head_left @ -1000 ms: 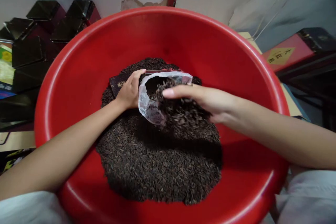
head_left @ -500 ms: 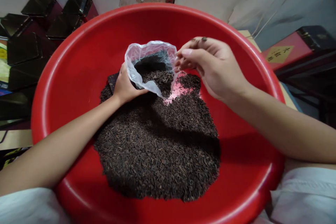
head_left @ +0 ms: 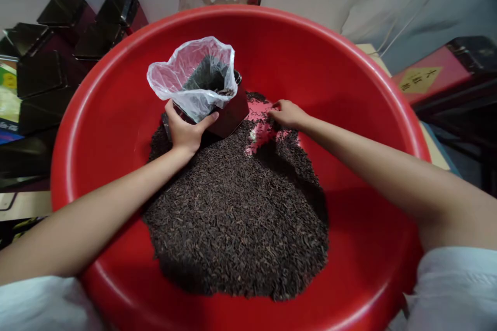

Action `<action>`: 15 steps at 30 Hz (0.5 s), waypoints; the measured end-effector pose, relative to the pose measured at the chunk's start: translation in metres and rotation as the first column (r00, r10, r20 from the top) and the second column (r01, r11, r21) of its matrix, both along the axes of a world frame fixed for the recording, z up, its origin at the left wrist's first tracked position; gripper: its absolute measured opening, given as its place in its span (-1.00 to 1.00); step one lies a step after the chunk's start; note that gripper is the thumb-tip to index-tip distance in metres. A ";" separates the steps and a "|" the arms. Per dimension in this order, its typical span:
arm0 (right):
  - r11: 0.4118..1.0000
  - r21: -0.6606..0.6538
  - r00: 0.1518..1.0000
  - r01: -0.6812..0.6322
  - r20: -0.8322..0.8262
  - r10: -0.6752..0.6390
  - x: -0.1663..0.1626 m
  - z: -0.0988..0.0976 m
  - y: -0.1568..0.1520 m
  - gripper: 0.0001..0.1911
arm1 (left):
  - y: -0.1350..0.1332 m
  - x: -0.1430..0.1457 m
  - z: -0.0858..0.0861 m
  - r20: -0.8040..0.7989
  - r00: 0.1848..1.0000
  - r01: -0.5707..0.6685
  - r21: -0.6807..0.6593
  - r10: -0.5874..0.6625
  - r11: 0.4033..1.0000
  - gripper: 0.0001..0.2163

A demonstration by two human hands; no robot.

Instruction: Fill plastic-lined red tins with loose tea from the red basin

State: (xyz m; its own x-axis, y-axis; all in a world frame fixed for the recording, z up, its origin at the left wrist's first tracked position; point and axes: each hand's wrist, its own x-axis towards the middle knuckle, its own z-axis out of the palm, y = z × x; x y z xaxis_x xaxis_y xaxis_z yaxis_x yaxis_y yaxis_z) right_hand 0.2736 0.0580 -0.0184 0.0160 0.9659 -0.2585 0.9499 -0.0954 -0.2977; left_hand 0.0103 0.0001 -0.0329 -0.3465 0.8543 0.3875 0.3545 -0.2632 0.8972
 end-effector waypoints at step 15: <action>0.968 0.004 0.959 -0.252 0.136 0.250 0.019 -0.070 -0.041 0.00 | 0.010 -0.005 0.006 0.013 0.992 0.122 -0.095 -0.122 0.988 -0.17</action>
State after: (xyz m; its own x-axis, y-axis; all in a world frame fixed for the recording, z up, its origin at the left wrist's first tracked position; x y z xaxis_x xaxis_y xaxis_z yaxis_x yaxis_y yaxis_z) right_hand 0.2923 0.0169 -0.0887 -0.1946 0.9484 -0.2503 0.9737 0.1560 -0.1658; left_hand 0.0052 0.0101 -0.0271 -0.2399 0.9234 0.2996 0.3184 -0.2167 0.9229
